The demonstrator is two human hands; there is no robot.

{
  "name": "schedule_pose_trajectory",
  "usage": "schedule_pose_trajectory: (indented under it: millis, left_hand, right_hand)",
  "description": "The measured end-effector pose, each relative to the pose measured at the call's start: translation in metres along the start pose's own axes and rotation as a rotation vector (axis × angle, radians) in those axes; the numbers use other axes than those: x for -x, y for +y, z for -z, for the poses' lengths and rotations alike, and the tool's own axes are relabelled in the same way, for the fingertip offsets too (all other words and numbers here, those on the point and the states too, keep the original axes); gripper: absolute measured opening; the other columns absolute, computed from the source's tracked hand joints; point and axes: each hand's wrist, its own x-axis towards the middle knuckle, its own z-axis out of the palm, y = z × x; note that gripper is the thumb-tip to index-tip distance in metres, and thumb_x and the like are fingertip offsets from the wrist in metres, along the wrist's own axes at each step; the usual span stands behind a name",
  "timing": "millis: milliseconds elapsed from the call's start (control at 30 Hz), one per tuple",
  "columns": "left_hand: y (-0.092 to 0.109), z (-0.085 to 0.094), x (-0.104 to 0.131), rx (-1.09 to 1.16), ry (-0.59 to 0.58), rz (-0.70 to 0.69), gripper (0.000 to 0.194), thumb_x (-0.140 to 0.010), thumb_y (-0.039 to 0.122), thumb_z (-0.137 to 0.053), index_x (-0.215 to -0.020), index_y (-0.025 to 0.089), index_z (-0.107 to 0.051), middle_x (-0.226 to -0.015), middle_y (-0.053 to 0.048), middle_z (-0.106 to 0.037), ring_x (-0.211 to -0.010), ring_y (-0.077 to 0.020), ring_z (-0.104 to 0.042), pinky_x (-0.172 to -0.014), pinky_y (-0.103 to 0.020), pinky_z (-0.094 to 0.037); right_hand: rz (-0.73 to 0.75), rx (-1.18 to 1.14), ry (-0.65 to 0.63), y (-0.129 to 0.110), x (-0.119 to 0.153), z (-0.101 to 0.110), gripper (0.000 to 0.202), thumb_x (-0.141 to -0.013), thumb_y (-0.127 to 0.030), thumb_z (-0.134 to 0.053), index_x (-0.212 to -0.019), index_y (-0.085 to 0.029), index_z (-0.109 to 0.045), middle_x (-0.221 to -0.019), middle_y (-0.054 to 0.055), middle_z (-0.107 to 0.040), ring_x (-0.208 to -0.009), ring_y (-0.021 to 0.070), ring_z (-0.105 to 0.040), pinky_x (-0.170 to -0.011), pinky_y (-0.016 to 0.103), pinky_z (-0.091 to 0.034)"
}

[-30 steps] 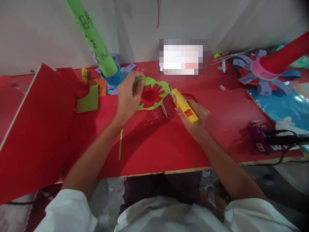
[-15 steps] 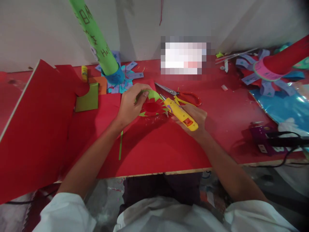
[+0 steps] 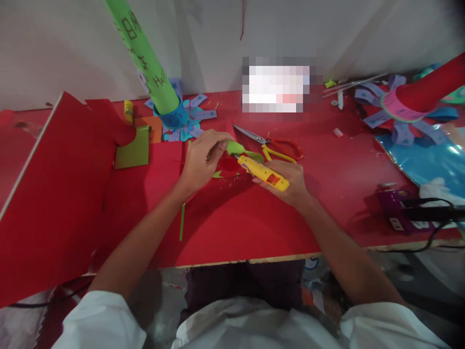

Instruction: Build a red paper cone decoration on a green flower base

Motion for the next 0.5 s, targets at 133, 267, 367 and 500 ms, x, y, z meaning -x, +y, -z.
schedule_pose_trajectory:
  millis: [133,267,367,500]
  left_hand:
    - [0.010,0.001,0.007,-0.118,0.263,-0.097,0.019,-0.106,0.031,-0.055,-0.114,0.023,-0.070,-0.106,-0.009,-0.069,-0.104,-0.0216,-0.066,-0.090,-0.039,-0.056]
    - [0.037,-0.001,0.013,-0.156,0.211,-0.183,0.021,-0.107,0.024,-0.051,-0.119,0.023,-0.068,-0.091,-0.004,-0.073,-0.080,-0.0156,-0.068,-0.073,-0.032,-0.054]
    - [0.062,-0.009,0.009,-0.182,-0.017,-0.166,0.026,-0.107,0.029,-0.051,-0.124,0.022,-0.069,-0.074,0.001,-0.074,-0.061,-0.0114,-0.065,-0.059,-0.026,-0.044]
    - [0.084,-0.020,0.001,-0.299,-0.121,-0.246,0.029,-0.107,0.033,-0.048,-0.116,0.021,-0.073,-0.072,0.000,-0.075,-0.058,-0.0126,-0.065,-0.057,-0.028,-0.038]
  right_hand:
    - [-0.025,0.008,0.012,0.000,0.000,0.001,0.041,-0.095,-0.062,-0.066,-0.089,-0.022,-0.072,-0.075,0.003,-0.073,-0.066,0.0178,-0.067,-0.064,0.031,-0.053]
    - [-0.003,0.016,0.024,0.000,-0.001,0.002,0.039,-0.094,-0.058,-0.069,-0.084,-0.021,-0.071,-0.069,0.002,-0.068,-0.060,0.0156,-0.062,-0.059,0.030,-0.048]
    - [0.021,-0.036,0.043,0.000,0.000,0.003,0.029,-0.095,-0.048,-0.070,-0.087,-0.020,-0.070,-0.072,0.001,-0.069,-0.060,0.0147,-0.061,-0.058,0.029,-0.047]
    - [0.038,-0.062,0.113,0.001,0.001,0.002,0.022,-0.099,-0.040,-0.062,-0.089,-0.022,-0.070,-0.070,0.000,-0.068,-0.058,0.0141,-0.059,-0.056,0.028,-0.046]
